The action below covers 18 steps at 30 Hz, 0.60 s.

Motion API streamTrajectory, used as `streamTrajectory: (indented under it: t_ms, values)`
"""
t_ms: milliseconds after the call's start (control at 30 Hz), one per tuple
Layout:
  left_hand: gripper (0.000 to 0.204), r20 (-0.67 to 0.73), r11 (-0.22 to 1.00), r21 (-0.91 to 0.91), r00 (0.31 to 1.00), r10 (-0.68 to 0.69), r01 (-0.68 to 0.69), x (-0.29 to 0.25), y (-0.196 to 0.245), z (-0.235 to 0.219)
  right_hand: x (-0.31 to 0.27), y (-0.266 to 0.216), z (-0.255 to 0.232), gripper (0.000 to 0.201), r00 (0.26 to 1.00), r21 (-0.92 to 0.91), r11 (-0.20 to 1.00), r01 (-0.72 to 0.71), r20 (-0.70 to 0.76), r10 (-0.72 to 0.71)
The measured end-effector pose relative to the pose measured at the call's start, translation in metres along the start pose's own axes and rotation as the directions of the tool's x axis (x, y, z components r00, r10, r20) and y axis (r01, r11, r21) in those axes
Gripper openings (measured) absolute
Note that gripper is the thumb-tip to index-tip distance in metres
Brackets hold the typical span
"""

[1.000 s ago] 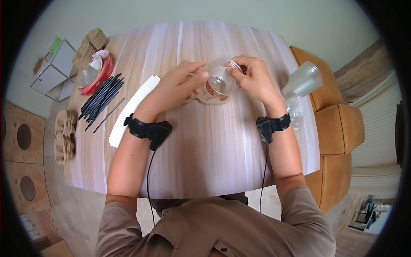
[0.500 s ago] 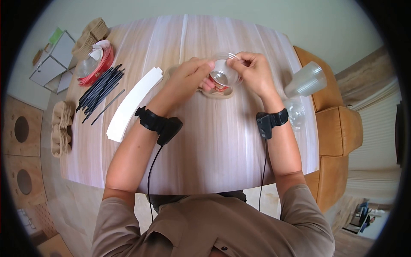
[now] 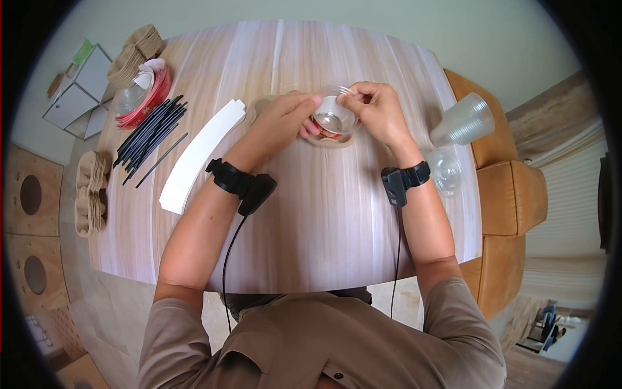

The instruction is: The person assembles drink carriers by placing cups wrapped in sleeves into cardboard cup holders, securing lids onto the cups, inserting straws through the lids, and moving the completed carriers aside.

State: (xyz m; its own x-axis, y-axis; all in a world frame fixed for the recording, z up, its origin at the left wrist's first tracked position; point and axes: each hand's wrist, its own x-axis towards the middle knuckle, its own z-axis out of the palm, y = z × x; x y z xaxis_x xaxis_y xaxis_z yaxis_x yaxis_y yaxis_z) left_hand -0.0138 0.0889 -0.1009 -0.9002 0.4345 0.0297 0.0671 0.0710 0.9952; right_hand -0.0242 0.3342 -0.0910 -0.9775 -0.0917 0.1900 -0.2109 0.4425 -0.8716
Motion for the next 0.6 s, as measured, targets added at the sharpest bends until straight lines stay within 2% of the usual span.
streamTrajectory:
  t_ms: [167, 233, 367, 467, 533, 567, 600]
  values:
    - [0.044, -0.021, 1.0, 0.028, 1.0, -0.013, 0.014, 0.0, 0.003, 0.001, 0.0, 0.003, 0.0, 0.016, 0.999, -0.029, 0.999, -0.023, 0.022, 0.024]
    - [0.043, -0.034, 0.993, 0.097, 0.997, -0.063, 0.066, 0.002, -0.001, 0.001, 0.0, 0.004, 0.002, 0.016, 0.999, -0.025, 0.999, -0.035, 0.021, 0.035]
    - [0.043, -0.061, 0.988, 0.151, 0.998, -0.013, 0.022, 0.001, -0.002, 0.003, 0.001, 0.009, 0.003, 0.019, 0.998, -0.038, 0.998, -0.05, 0.023, 0.051]
    - [0.044, -0.017, 0.993, 0.115, 1.0, -0.001, 0.003, -0.002, 0.003, 0.001, 0.0, 0.005, 0.0, 0.025, 0.997, -0.014, 0.998, -0.067, 0.039, 0.068]
    - [0.05, -0.077, 0.954, 0.266, 0.983, 0.166, -0.14, -0.002, 0.002, -0.003, 0.001, 0.002, -0.002, 0.028, 0.996, -0.006, 0.997, -0.075, 0.043, 0.075]
    - [0.05, -0.073, 0.953, 0.268, 0.983, 0.17, -0.145, -0.003, 0.004, -0.006, 0.002, 0.001, -0.002, 0.03, 0.994, 0.066, 0.992, -0.105, 0.048, 0.102]
    - [0.054, 0.002, 0.912, 0.353, 0.975, 0.223, -0.21, -0.005, 0.007, -0.009, 0.002, 0.0, -0.002, 0.033, 0.99, 0.138, 0.981, -0.135, 0.054, 0.128]
